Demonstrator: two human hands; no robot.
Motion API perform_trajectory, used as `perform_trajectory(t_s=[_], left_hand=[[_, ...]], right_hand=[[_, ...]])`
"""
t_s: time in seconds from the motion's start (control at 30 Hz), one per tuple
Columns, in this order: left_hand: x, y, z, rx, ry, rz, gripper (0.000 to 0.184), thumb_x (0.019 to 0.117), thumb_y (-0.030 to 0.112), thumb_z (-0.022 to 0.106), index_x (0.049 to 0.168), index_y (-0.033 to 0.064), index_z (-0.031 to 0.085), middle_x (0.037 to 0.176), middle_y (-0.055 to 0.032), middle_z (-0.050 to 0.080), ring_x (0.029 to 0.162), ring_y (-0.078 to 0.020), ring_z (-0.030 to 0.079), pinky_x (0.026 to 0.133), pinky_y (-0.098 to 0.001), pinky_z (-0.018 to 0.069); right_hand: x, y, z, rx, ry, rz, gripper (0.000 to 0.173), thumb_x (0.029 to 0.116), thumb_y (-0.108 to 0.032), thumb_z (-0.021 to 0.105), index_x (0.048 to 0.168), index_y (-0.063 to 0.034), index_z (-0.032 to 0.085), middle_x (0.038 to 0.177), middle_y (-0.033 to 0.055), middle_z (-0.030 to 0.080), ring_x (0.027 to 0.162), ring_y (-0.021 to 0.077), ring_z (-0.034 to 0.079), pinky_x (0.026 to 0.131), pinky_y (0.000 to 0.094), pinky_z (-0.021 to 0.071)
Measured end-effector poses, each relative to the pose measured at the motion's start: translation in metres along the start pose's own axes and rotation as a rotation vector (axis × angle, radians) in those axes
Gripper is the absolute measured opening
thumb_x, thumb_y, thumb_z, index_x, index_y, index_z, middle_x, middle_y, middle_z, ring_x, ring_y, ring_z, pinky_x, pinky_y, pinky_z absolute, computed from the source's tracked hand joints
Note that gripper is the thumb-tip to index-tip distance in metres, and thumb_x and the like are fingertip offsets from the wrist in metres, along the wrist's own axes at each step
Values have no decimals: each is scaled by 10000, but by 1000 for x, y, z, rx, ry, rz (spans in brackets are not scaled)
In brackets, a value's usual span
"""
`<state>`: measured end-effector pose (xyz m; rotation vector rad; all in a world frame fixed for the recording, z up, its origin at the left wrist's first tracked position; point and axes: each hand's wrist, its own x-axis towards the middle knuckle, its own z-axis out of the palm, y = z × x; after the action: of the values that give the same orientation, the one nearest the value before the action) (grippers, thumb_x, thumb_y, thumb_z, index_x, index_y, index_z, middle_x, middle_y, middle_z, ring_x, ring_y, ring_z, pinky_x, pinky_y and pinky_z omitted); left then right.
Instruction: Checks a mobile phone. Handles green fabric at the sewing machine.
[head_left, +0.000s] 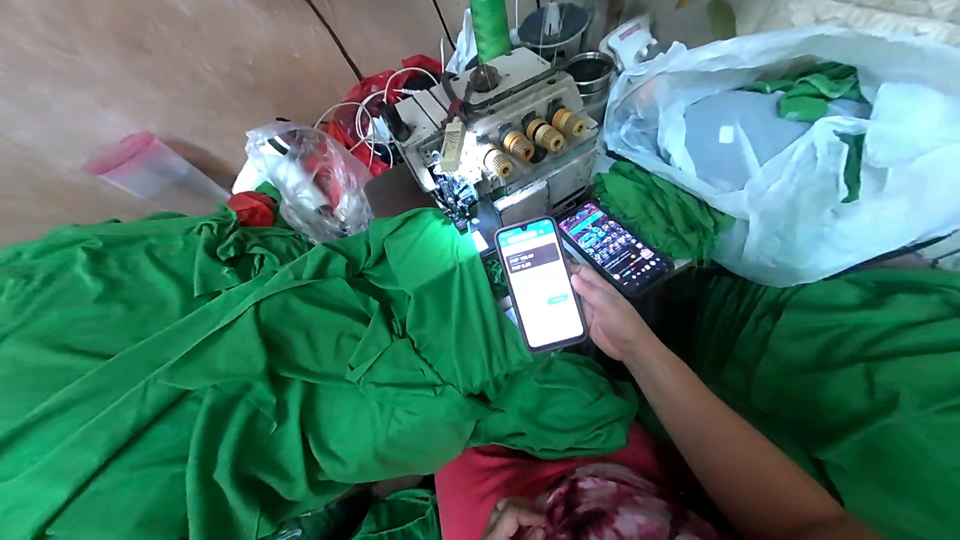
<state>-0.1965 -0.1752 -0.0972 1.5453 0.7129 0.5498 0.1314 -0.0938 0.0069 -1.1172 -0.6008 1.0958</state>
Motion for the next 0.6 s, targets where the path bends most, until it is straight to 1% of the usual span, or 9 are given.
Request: perform_trajectory(t_s=[0.07,0.1,0.2,0.3,0.4,0.5,0.6], left_hand=[[2,1,-1,27,8,22,85,929,3,665,981,-41,716,1032,-82,699,1065,-87,630,980,-267,504],[2,2,-2,58,5,36,85,924,7,669,973,-42,720,1012,-90,701,1049,-93,634,970,-268,505],[5,9,-5,185,-15,52,102,929,34,675,965,-43,730,968,-120,710,1008,-139,654,954,-299,516],[14,22,-7,283,-8,81,121,944,68,662,963,-25,737,947,-113,728,992,-158,677,957,-331,527],[32,37,-7,290,36,202,170,976,122,613,958,2,731,963,-81,732,1027,-114,668,981,-291,516],[60,51,-5,290,53,375,246,1051,264,542,990,95,711,994,-14,725,1062,-75,651,996,-262,506],[85,66,-3,322,63,504,261,1083,315,483,1047,150,682,1025,23,707,1078,-61,641,993,-250,508]], right_hand=[[-1,0,0,3,-1,-1,385,1098,-175,257,1387,-19,459,1163,116,684,1022,164,705,913,337,594],[-1,0,0,7,-4,-2,391,1096,-177,258,1391,-17,460,1166,118,683,1025,167,705,914,338,594],[-1,1,0,4,-6,-6,378,1089,-178,263,1375,-28,461,1149,110,684,1010,159,707,899,331,597],[0,2,-1,-5,-14,-2,392,1089,-181,263,1389,-25,461,1168,125,682,1028,174,705,910,338,595],[0,2,0,-5,-13,0,388,1085,-183,274,1390,-28,458,1170,117,678,1024,161,701,908,334,592],[0,2,-1,19,-27,-19,382,1089,-180,265,1388,-31,450,1156,108,686,1012,152,707,906,331,596],[-1,4,-2,30,-32,-19,378,1094,-184,265,1379,-41,468,1147,107,691,1009,156,710,899,331,599]])
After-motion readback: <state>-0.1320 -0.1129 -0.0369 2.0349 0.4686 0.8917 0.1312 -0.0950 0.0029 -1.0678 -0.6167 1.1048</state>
